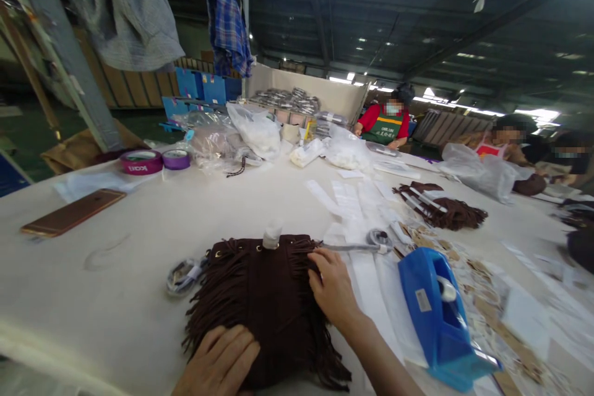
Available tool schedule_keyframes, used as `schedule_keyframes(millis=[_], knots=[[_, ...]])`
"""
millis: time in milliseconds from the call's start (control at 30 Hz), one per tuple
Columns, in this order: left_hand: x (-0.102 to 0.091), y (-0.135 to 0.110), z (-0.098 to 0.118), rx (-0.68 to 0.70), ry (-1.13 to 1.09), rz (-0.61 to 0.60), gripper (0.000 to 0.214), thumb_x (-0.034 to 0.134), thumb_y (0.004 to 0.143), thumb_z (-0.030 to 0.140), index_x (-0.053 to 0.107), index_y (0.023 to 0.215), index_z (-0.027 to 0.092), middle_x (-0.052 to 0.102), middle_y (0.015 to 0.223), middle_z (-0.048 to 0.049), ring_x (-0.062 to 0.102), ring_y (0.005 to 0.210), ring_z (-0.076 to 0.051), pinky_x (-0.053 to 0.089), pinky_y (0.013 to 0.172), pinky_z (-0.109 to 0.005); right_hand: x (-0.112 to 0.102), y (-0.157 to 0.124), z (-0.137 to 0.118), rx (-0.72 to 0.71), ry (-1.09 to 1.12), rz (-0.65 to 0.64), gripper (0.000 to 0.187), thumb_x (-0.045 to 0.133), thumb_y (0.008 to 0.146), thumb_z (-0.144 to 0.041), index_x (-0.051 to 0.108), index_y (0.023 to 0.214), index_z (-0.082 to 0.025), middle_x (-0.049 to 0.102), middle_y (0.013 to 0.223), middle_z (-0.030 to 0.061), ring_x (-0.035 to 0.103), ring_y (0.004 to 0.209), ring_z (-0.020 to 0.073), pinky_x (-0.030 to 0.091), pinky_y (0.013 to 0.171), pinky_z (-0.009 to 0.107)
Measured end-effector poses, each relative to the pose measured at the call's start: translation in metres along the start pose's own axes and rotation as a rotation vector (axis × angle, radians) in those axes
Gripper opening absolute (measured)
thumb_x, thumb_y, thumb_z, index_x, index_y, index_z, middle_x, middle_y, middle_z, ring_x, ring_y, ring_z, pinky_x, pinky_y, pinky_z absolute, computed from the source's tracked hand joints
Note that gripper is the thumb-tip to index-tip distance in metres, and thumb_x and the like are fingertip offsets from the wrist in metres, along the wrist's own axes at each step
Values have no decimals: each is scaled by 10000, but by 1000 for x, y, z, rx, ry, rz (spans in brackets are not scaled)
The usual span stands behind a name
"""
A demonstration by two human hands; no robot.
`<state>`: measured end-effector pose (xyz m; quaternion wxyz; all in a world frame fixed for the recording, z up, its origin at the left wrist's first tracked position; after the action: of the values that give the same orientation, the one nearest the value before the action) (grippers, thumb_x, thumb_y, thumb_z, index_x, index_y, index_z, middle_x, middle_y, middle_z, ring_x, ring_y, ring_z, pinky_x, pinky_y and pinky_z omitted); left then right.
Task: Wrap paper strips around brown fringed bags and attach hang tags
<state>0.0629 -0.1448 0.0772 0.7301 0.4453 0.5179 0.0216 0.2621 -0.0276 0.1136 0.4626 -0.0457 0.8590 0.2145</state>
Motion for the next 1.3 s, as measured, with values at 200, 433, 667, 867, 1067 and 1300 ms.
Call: schedule_keyframes(millis=[200,433,667,867,1067,1300], knots=[[5,-1,-2,74,5,123,274,321,897,177,576,997,176,665,903,-29,573,912,-164,275,983,-291,-15,-43,-9,-204,78,-366,444,465,607,-37,597,998,-201,598,936,34,501,902,190,371,829,344],[-19,9,-3,47,6,-174,297,504,806,233,519,1099,185,643,1025,-62,562,988,-207,394,894,-307,-36,-50,33,-20,-75,-114,210,394,662,-4,514,674,-176,545,744,55,479,765,196,349,685,326],[-12,11,-4,-19,25,-193,457,654,690,290,511,1117,215,638,1053,-58,558,982,-241,405,858,-342,5,-88,-10,-380,126,34,370,590,699,-289,532,1055,-206,543,943,69,510,848,229,394,704,335],[-5,17,4,-44,-76,-76,254,621,675,171,553,917,205,658,898,-21,575,859,-207,374,821,-351,44,-96,6,-551,-119,102,271,572,702,-233,571,965,-166,553,808,54,503,712,202,346,621,315],[-35,51,-22,-151,-173,-99,75,587,781,228,518,802,208,592,797,-7,538,778,-181,395,747,-323,-5,-45,-33,-160,303,-193,157,694,626,-204,578,728,-177,549,732,-5,495,690,151,310,592,255],[-71,5,-25,-316,56,312,211,627,795,341,610,984,247,657,873,-4,608,809,-162,454,813,-243,-28,13,-64,345,828,-543,212,718,519,-271,573,638,-171,505,597,-49,453,596,114,314,524,212]])
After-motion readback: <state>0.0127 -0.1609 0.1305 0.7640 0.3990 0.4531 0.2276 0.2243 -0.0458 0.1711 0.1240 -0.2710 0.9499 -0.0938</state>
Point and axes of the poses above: each hand's wrist, its own y-axis towards the middle knuckle, its own x-axis out of the palm, z = x × y, the point moved 2 cm from there along y, towards the middle knuckle
